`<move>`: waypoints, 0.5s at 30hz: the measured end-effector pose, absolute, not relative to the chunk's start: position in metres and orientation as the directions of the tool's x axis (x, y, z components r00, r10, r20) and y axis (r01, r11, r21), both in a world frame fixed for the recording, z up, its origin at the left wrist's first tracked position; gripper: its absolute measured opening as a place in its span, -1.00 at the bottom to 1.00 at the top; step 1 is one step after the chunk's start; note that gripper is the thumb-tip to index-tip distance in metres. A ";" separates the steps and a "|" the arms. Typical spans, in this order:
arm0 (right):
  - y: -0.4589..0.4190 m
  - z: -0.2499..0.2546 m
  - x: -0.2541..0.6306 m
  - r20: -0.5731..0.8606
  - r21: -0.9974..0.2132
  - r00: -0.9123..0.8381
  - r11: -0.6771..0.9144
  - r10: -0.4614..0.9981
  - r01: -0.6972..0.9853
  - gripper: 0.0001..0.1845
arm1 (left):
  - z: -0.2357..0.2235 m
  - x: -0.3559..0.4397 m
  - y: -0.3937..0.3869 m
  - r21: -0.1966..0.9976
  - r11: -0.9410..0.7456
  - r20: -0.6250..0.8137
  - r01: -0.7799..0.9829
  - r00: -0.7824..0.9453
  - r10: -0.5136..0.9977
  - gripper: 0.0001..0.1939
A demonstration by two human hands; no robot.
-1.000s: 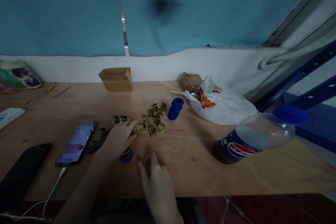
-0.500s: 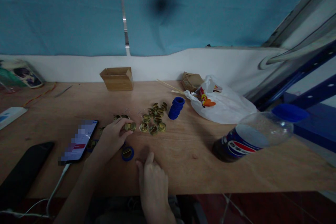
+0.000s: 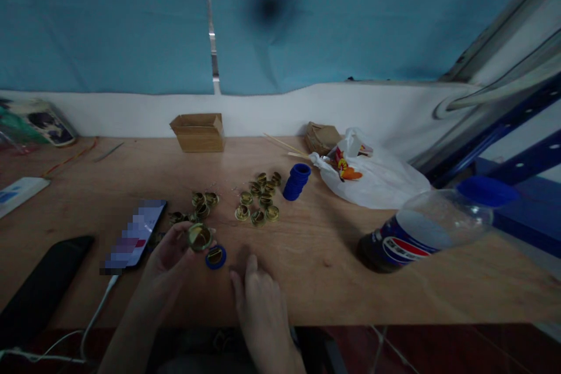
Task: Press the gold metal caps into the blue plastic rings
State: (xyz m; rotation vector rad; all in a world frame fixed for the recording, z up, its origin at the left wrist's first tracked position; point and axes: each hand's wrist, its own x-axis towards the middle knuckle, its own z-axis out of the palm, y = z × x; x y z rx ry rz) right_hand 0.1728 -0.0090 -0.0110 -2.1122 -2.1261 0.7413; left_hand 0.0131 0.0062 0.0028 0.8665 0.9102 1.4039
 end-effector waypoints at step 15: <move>0.001 0.026 0.199 -0.012 -0.990 -0.359 -0.063 0.933 -0.129 -0.66 | 0.019 0.013 -0.009 0.996 -0.028 0.040 -0.081 0.147 0.988 -0.69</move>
